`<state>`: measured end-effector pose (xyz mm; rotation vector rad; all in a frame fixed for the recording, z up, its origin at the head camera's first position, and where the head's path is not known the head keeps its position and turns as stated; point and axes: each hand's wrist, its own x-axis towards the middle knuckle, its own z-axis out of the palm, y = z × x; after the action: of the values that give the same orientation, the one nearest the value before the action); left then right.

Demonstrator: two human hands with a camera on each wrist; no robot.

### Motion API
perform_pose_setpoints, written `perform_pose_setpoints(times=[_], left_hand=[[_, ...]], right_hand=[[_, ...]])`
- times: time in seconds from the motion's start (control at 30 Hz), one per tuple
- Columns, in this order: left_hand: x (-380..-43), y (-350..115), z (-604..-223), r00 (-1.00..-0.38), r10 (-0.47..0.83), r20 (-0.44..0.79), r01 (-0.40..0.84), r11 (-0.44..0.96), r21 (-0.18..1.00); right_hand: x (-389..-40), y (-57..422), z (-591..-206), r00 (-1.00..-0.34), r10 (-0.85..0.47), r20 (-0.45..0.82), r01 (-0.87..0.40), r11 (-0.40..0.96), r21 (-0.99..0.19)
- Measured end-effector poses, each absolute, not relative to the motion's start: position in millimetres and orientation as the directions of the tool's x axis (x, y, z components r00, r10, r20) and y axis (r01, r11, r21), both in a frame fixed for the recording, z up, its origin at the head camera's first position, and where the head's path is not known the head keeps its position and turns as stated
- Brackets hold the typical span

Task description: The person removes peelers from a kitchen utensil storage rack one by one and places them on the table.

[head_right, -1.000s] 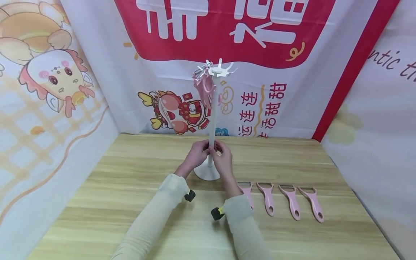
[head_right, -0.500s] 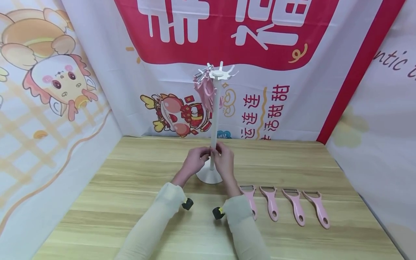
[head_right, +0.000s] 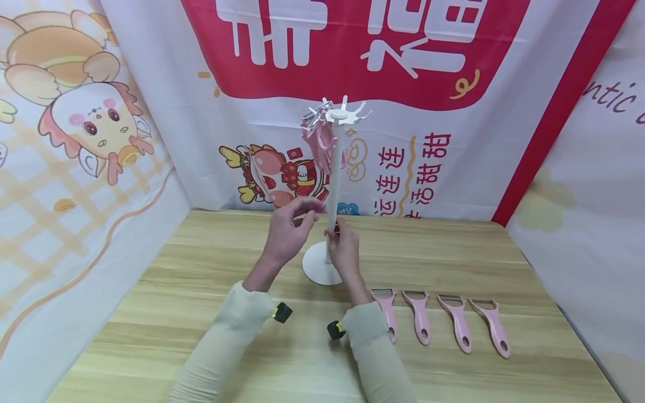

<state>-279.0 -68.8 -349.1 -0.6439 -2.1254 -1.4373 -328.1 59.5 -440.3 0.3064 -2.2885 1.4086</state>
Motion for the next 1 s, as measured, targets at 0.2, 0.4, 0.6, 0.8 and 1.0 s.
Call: perform_pose_setpoints(times=[0.2,0.4,0.6,0.8,1.0], left_hand=[[-267,-56,-306,-0.628,0.063,0.776,0.751,0.313,0.582],[-279,-50,-284,-0.619,0.043,0.784,0.724,0.417,0.549],[-290,-48,-270,-0.693,0.09,0.715,0.67,0.446,0.593],[-295,-48,-263,-0.712,0.133,0.689,0.669,0.428,0.608],[-293,-50,-257,-0.709,0.166,0.685,0.68,0.416,0.603]], right_hand=[[-327,59,-440,-0.904,0.044,0.424,-0.359,0.459,-0.813],[-326,59,-438,-0.916,0.037,0.399,-0.339,0.458,-0.822],[-327,58,-441,-0.92,0.03,0.39,-0.332,0.466,-0.82],[-326,57,-443,-0.92,0.035,0.391,-0.334,0.456,-0.825],[-327,58,-443,-0.924,0.05,0.379,-0.314,0.465,-0.828]])
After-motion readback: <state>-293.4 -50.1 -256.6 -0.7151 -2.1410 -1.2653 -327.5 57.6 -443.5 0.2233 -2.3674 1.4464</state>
